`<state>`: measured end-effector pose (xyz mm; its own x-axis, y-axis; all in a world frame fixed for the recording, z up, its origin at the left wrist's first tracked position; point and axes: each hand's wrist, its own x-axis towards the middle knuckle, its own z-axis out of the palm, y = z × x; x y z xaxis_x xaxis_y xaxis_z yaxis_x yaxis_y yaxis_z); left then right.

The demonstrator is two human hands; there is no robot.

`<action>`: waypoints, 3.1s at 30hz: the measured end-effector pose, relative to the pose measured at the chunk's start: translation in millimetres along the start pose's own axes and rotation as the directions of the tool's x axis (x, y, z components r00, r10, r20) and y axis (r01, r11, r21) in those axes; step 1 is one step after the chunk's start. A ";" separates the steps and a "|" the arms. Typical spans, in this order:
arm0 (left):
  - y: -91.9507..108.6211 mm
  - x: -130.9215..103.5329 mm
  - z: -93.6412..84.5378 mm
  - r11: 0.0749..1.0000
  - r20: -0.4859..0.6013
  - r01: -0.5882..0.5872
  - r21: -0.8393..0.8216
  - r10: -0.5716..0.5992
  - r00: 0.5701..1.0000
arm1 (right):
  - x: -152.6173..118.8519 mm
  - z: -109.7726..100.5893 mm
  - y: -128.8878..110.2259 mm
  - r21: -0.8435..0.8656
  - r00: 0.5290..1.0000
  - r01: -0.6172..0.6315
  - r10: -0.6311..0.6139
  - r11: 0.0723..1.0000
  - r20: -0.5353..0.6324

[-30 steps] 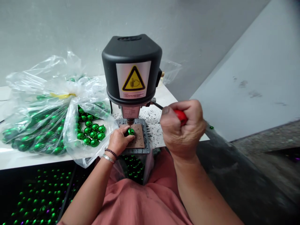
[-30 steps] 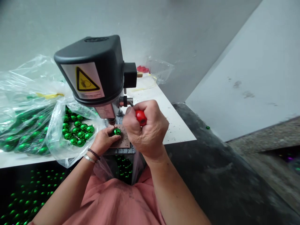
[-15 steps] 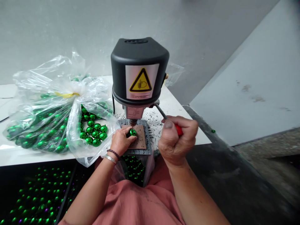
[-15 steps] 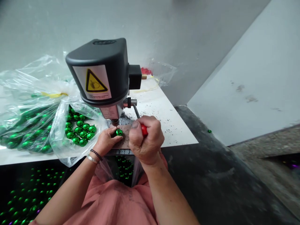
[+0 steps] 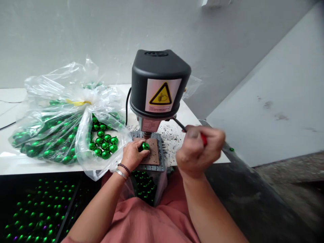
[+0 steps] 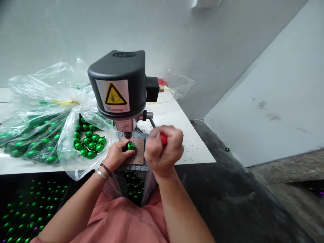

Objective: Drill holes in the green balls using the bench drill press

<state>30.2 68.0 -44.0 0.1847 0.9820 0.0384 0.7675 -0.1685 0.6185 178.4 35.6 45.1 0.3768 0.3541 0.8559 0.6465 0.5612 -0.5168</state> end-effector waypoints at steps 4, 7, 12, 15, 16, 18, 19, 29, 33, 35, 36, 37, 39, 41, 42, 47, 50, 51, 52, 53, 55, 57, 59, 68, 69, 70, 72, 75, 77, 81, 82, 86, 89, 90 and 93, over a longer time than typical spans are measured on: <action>0.4 -6.4 -7.3 0.994 -0.002 -0.003 -0.108 0.003 1.000 | 50.5 10.5 -16.7 -0.128 0.997 -0.061 0.055 0.990 -0.045; 2.7 -20.9 -21.8 0.983 0.093 -0.005 -0.181 0.022 0.995 | 68.0 15.3 -19.1 -0.116 0.989 -0.141 0.145 0.983 0.026; 5.4 -39.9 -49.6 0.963 0.234 -0.116 -0.245 0.175 0.956 | 66.5 17.7 -17.2 -0.083 0.984 -0.172 0.176 0.982 0.034; -5.4 -31.5 -62.6 0.987 -0.057 -0.069 -0.147 0.062 0.996 | 65.2 18.4 -17.6 -0.072 0.986 -0.163 0.166 0.984 0.029; -11.8 -25.6 -65.6 0.996 -0.174 -0.028 -0.082 0.013 0.985 | 65.3 18.4 -17.9 -0.067 0.985 -0.166 0.168 0.984 0.030; -26.6 -12.2 -68.3 0.990 -0.331 0.099 0.101 -0.060 0.942 | 65.5 18.1 -18.5 -0.054 0.983 -0.179 0.181 0.982 0.030; -33.5 -6.0 -67.5 0.964 -0.344 0.172 0.201 -0.095 0.934 | 65.5 17.8 -18.9 -0.048 0.982 -0.187 0.189 0.981 0.029; -44.0 -4.4 -24.5 0.766 -0.236 0.267 0.584 -0.155 0.959 | 61.2 16.2 -18.4 0.003 0.976 -0.214 0.214 0.977 0.033; -45.2 -4.4 -35.0 0.913 -0.381 0.311 0.262 -0.198 0.903 | 60.4 15.6 -18.6 0.009 0.975 -0.221 0.221 0.975 0.020; -37.9 -5.2 -46.5 0.960 -0.374 0.256 -0.114 -0.280 0.884 | 60.1 15.4 -19.0 0.004 0.974 -0.228 0.228 0.974 0.017; -31.9 -6.7 -52.1 0.911 -0.308 0.221 -0.349 -0.334 0.891 | 60.0 15.4 -19.3 0.004 0.973 -0.230 0.230 0.973 0.016; -24.8 -8.9 -56.8 0.785 -0.196 0.202 -0.586 -0.379 0.905 | 59.9 15.4 -19.5 0.004 0.973 -0.231 0.231 0.973 0.012; -10.3 -14.8 -62.0 0.429 0.066 0.228 -0.874 -0.360 0.931 | 59.5 15.2 -19.7 0.013 0.972 -0.235 0.235 0.972 0.007; 0.7 -20.6 -61.0 0.180 0.239 0.293 -0.939 -0.270 0.933 | 59.2 14.9 -19.9 0.028 0.971 -0.239 0.239 0.971 0.012; 3.9 -22.8 -58.7 0.126 0.283 0.318 -0.940 -0.238 0.929 | 59.0 14.6 -19.9 0.028 0.971 -0.240 0.240 0.970 0.017; 4.8 -24.5 -44.0 0.276 0.262 0.322 -0.906 -0.231 0.937 | 58.1 13.1 -19.4 0.020 0.976 -0.217 0.217 0.976 0.029; 4.8 -22.2 -41.4 0.533 0.194 0.302 -0.791 -0.249 0.949 | 58.0 12.7 -19.1 0.019 0.979 -0.203 0.202 0.979 0.026; 5.5 -21.6 -41.6 0.596 0.181 0.296 -0.747 -0.247 0.952 | 58.5 12.9 -18.9 0.011 0.982 -0.188 0.188 0.982 0.022; 6.3 -21.2 -42.0 0.638 0.176 0.293 -0.712 -0.242 0.954 | 59.4 13.3 -18.7 0.004 0.984 -0.175 0.174 0.985 0.020; 6.9 -20.9 -42.5 0.665 0.178 0.295 -0.686 -0.240 0.954 | 61.0 14.1 -18.4 0.002 0.986 -0.166 0.166 0.986 0.018; 7.2 -20.3 -43.0 0.709 0.192 0.298 -0.640 -0.227 0.955 | 66.2 17.1 -16.7 0.011 0.986 -0.168 0.167 0.986 0.025; 5.2 -19.2 -42.2 0.766 0.193 0.264 -0.586 -0.185 0.964 | 73.9 22.4 -13.2 0.032 0.982 -0.186 0.185 0.982 0.045; 1.8 -17.2 -39.8 0.823 0.185 0.214 -0.527 -0.135 0.973 | 82.9 29.4 -7.8 0.061 0.978 -0.201 0.198 0.978 0.058; 7.8 -7.6 -37.0 0.991 0.194 0.104 -0.087 -0.085 0.977 | 99.3 44.8 6.8 0.082 0.963 -0.261 0.253 0.962 0.095; 10.4 -7.6 -38.5 0.996 0.203 0.082 -0.041 -0.072 0.976 | 98.8 44.3 6.7 0.084 0.963 -0.260 0.251 0.962 0.101; 12.7 -7.7 -39.9 0.998 0.212 0.059 -0.006 -0.056 0.976 | 98.4 43.8 6.6 0.084 0.963 -0.259 0.250 0.962 0.104; 15.9 -8.1 -41.8 0.999 0.229 0.019 0.042 -0.028 0.973 | 97.7 43.0 6.4 0.076 0.964 -0.254 0.245 0.964 0.106; 17.7 -7.3 -41.7 0.994 0.235 -0.024 0.105 -0.002 0.972 | 97.5 42.5 6.4 0.073 0.964 -0.250 0.241 0.966 0.115; 18.7 -5.1 -40.3 0.986 0.229 -0.062 0.153 0.025 0.973 | 97.6 42.2 6.4 0.077 0.965 -0.246 0.236 0.966 0.115; 21.6 2.2 -36.6 0.968 0.223 -0.140 0.209 0.092 0.970 | 97.5 41.1 6.3 0.076 0.965 -0.243 0.234 0.967 0.114; 22.1 4.0 -35.5 0.966 0.227 -0.155 0.208 0.106 0.968 | 97.3 40.8 6.2 0.073 0.965 -0.246 0.236 0.967 0.117; 21.6 7.9 -29.2 0.967 0.201 -0.177 0.183 0.140 0.970 | 96.7 40.4 6.2 0.077 0.963 -0.248 0.237 0.966 0.128; 20.9 6.7 -23.2 0.973 0.172 -0.150 0.174 0.120 0.978 | 96.5 41.0 7.2 0.070 0.962 -0.253 0.243 0.965 0.128; 21.0 5.6 -21.3 0.973 0.160 -0.133 0.186 0.104 0.982 | 96.5 41.2 7.7 0.069 0.962 -0.251 0.241 0.966 0.125; 21.8 1.5 -16.4 0.964 0.110 -0.062 0.257 0.035 0.993 | 96.6 41.4 8.7 0.086 0.966 -0.238 0.227 0.967 0.124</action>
<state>37.1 67.2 -17.6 0.2779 0.9602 -0.0269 0.8862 -0.2455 0.3928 193.0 105.6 122.5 0.4288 0.5619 0.7075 0.4789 0.5227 -0.7053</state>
